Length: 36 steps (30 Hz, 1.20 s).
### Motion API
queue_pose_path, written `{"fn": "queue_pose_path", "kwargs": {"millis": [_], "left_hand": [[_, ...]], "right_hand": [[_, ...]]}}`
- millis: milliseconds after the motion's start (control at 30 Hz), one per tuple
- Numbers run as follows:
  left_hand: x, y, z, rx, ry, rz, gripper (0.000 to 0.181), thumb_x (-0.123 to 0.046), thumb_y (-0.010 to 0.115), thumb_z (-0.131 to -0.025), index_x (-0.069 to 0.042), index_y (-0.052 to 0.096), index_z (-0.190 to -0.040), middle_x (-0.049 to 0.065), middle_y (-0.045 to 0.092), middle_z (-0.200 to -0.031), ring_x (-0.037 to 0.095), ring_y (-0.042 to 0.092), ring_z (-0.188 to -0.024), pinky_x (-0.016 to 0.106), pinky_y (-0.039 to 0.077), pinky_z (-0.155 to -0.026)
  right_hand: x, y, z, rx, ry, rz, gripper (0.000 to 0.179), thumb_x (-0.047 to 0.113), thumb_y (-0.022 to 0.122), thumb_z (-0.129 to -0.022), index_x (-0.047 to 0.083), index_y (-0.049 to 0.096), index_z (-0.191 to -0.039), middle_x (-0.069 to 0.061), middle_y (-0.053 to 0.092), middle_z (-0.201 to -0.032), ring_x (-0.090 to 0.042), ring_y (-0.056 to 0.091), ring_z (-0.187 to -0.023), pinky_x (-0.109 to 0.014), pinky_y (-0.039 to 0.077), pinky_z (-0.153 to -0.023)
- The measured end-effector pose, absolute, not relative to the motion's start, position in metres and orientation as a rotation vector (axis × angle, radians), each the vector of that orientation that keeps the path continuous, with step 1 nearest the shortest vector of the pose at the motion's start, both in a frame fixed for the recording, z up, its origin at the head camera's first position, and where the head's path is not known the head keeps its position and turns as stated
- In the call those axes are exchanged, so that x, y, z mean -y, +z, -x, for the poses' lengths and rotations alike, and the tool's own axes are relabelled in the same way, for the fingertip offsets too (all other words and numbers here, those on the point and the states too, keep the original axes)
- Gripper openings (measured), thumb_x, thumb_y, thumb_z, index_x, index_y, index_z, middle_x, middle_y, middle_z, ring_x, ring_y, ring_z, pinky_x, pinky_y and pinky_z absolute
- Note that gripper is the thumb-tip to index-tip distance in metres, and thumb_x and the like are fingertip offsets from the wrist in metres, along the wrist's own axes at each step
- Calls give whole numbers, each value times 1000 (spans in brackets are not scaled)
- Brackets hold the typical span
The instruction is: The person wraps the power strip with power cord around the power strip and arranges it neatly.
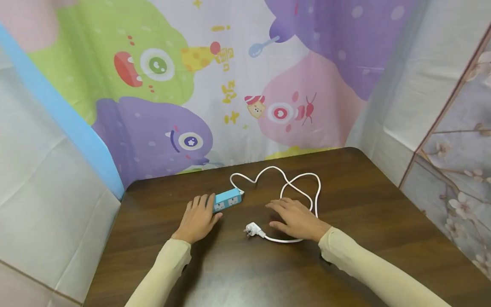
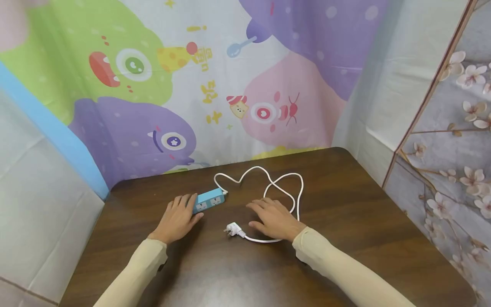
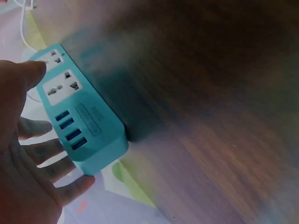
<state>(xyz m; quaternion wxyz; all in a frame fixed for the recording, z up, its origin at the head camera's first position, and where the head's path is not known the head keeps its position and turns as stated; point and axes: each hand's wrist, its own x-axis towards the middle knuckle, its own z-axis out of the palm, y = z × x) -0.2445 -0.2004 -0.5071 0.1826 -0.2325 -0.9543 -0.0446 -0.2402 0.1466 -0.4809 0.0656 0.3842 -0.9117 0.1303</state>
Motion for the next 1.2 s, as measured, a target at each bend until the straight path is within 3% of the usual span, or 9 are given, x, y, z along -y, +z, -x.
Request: {"fn": "queue_pose_path", "kwargs": {"millis": [233, 467, 900, 1200], "left_hand": [[202, -510, 265, 2755, -194, 620, 44, -19, 71, -100, 10, 57, -129, 22, 65, -109, 37, 65, -94, 51, 54, -82], [201, -507, 274, 2844, -226, 602, 35, -16, 78, -94, 8, 59, -111, 17, 62, -93, 35, 64, -83, 49, 54, -71], [198, -510, 275, 2991, -344, 437, 35, -19, 73, -98, 6, 49, -105, 21, 55, -100, 37, 50, -92, 49, 43, -76], [199, -514, 264, 2914, -277, 492, 32, -19, 72, -99, 1, 47, -97, 16, 51, -91, 33, 47, -84, 47, 42, -72]], "right_hand": [[-140, -484, 240, 2718, 373, -1154, 42, 30, 72, -98, 9, 64, -134, -6, 67, -129, -28, 62, -115, -48, 49, -94], [-139, -485, 237, 2713, 373, -1154, 36, 24, 73, -96, 8, 67, -128, -8, 70, -124, -28, 63, -114, -48, 50, -92], [-146, -487, 231, 2761, 384, -1158, 33, 25, 72, -98, 10, 68, -127, -6, 69, -124, -27, 62, -114, -48, 50, -94], [-148, -488, 230, 2757, 386, -1150, 32, 24, 71, -98, 10, 69, -126, -5, 70, -123, -27, 62, -113, -47, 50, -94]]}}
